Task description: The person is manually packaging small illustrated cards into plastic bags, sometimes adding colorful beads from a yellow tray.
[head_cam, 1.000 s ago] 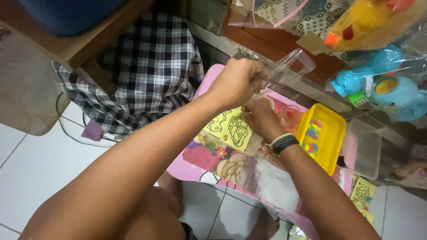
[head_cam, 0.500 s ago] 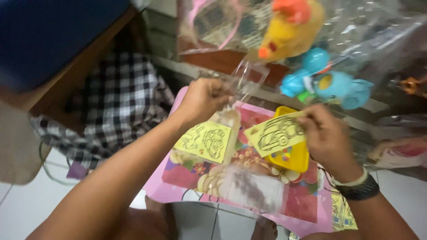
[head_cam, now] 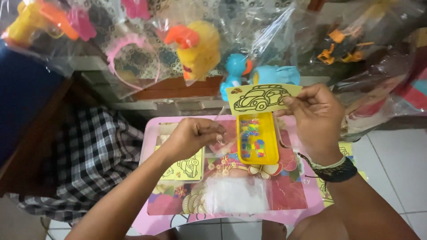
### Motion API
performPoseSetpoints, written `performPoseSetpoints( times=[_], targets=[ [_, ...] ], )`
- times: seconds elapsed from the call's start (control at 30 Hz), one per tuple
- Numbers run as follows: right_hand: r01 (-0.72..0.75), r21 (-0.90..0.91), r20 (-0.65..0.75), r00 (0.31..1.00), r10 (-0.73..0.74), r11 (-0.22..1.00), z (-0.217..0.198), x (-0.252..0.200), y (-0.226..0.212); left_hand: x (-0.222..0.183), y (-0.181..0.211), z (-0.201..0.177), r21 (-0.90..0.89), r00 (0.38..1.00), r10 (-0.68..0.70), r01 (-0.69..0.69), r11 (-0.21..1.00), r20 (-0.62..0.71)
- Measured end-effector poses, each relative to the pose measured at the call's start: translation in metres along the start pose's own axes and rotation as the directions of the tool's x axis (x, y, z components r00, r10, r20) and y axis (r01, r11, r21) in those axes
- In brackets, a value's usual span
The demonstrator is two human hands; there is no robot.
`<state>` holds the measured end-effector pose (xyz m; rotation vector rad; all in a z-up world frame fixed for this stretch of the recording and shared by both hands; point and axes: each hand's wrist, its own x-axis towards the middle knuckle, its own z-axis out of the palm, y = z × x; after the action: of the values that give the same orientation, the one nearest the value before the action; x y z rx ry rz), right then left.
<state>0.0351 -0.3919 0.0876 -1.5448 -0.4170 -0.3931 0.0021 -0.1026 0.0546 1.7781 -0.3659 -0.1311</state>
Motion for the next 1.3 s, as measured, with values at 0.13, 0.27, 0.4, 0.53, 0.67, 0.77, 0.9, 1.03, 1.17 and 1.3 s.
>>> performPoseSetpoints(
  times=[0.13,0.27,0.4,0.53,0.67,0.77,0.9,1.03,1.17,1.3],
  targets=[
    [-0.002,-0.04,0.024,1.0,0.003,0.999,-0.005,0.002,0.004,0.003,0.009,0.009,-0.124,0.995,-0.076,0.085,0.989,0.071],
    [-0.078,0.004,-0.017,0.997,0.078,0.997,-0.008,0.006,0.021,0.004,0.001,0.011,-0.053,0.988,-0.12,0.125,0.991,0.092],
    [-0.161,-0.038,0.021,0.987,0.162,0.986,-0.006,0.004,0.003,0.003,0.001,0.01,-0.109,0.985,-0.13,0.142,0.984,0.116],
    [-0.185,-0.082,0.06,0.98,0.19,0.979,-0.007,0.008,0.003,-0.001,0.005,0.009,-0.158,0.985,-0.125,0.144,0.977,0.12],
    [-0.139,-0.168,0.119,0.98,0.16,0.976,-0.017,0.011,0.017,-0.004,0.003,0.008,-0.174,0.983,-0.147,0.165,0.971,0.11],
    [-0.15,-0.225,0.157,0.97,0.188,0.963,-0.017,0.006,0.017,-0.007,0.002,0.008,-0.179,0.979,-0.166,0.186,0.966,0.121],
    [-0.148,-0.241,0.145,0.972,0.186,0.959,-0.001,-0.001,0.014,-0.007,-0.011,0.007,-0.168,0.973,-0.182,0.205,0.964,0.142],
    [-0.123,-0.254,0.059,0.988,0.142,0.959,0.001,0.002,0.014,-0.006,-0.008,0.009,-0.133,0.988,-0.102,0.117,0.984,0.117],
    [-0.182,-0.192,0.103,0.974,0.204,0.964,-0.007,0.007,0.017,-0.004,-0.013,0.007,-0.252,0.994,-0.064,0.084,0.964,0.085],
    [-0.173,-0.216,0.123,0.971,0.203,0.961,-0.004,0.001,0.021,-0.005,-0.019,0.009,-0.111,0.999,-0.028,0.032,0.993,0.037]
  ],
)
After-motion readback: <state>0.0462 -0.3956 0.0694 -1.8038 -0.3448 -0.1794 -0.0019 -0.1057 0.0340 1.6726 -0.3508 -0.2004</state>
